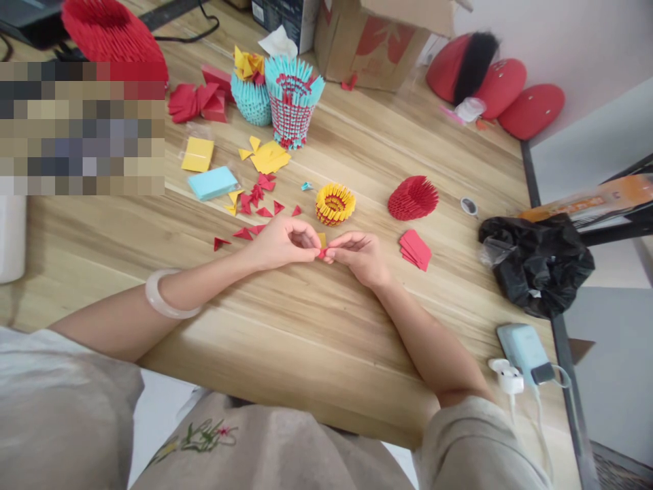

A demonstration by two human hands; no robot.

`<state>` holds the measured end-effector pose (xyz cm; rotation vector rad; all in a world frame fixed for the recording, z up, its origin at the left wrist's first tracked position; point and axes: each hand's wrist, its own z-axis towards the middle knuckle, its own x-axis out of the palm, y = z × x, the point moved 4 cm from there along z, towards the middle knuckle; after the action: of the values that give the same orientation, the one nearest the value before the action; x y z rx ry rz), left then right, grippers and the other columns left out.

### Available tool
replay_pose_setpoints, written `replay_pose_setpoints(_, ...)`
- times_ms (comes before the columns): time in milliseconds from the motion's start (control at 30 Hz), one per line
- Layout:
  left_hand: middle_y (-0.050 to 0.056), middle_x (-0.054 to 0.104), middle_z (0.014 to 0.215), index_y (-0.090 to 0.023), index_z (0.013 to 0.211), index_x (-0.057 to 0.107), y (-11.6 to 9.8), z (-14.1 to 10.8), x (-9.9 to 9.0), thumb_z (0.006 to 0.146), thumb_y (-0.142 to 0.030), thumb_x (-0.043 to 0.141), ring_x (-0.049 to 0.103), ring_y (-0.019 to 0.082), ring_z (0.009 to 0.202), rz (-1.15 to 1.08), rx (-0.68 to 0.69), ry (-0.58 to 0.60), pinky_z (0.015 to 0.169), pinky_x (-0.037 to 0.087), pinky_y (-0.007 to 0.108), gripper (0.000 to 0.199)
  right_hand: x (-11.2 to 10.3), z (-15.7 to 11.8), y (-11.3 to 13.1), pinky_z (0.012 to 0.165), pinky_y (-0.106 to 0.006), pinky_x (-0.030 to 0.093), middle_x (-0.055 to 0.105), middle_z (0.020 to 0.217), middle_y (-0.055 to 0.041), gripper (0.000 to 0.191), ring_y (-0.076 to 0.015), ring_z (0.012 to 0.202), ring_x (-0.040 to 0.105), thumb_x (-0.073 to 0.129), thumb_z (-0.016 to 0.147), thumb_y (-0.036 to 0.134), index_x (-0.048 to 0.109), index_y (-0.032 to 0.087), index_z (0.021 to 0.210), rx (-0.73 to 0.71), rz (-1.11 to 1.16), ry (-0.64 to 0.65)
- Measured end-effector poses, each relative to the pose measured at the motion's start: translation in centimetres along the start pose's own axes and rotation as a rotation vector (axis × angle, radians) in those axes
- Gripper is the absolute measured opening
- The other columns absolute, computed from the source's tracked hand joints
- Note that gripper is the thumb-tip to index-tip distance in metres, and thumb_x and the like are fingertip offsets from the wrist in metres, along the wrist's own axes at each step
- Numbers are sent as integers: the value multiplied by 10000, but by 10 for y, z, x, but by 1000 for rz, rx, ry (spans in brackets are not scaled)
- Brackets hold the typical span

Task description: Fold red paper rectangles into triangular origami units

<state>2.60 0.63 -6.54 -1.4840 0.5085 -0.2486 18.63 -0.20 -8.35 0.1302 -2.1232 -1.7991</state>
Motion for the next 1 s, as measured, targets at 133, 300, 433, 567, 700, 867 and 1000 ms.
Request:
replay_pose_setpoints(133,4,643,593,-136,656,633,-1,-4,1,643,-183,656,574,98,543,184,109,-96,529,454,196,53,8,-13,11,715,-329,561,722,736,-35,130,-161,685,668,768,686,315,703,206,715,-277,-378,-145)
replay_pose_setpoints(300,5,638,630,-139,662,619,-2,-9,1,663,-168,632,579,102,587,281,150,-195,545,446,195,33,19,-26,17,790,-353,544,730,844,-41,73,-184,815,672,651,803,252,721,243,822,-515,-611,-139)
replay_pose_setpoints(433,21,668,673,-135,711,642,-1,-8,-1,700,-238,672,605,110,618,139,123,-235,573,473,202,107,13,-21,14,815,-339,536,728,919,-37,154,-171,872,671,658,802,195,712,254,934,-528,-475,-82)
replay_pose_setpoints(567,49,722,728,-128,764,687,1,-4,2,702,-287,713,660,132,657,-46,45,-140,623,523,222,173,0,-10,8,744,-318,547,711,827,-19,152,-151,766,661,759,713,251,703,241,854,-397,-237,-159)
replay_pose_setpoints(700,63,746,780,-131,819,718,4,-3,4,699,-289,724,695,159,710,-111,20,-103,677,557,252,198,-1,-7,8,772,-341,544,693,798,-29,189,-163,777,649,794,662,339,687,218,760,-336,-223,-154)
replay_pose_setpoints(867,74,751,789,-137,807,740,3,-2,4,679,-292,737,704,173,711,-79,22,-110,692,570,270,202,2,-8,10,804,-357,532,687,793,-33,136,-167,789,643,774,695,310,689,225,759,-404,-263,-76)
replay_pose_setpoints(1000,71,752,804,-142,822,743,3,-2,4,640,-311,767,702,176,693,-78,12,-107,662,574,273,249,1,-9,10,794,-348,534,691,802,-36,108,-167,802,642,753,720,308,688,231,758,-423,-331,-95)
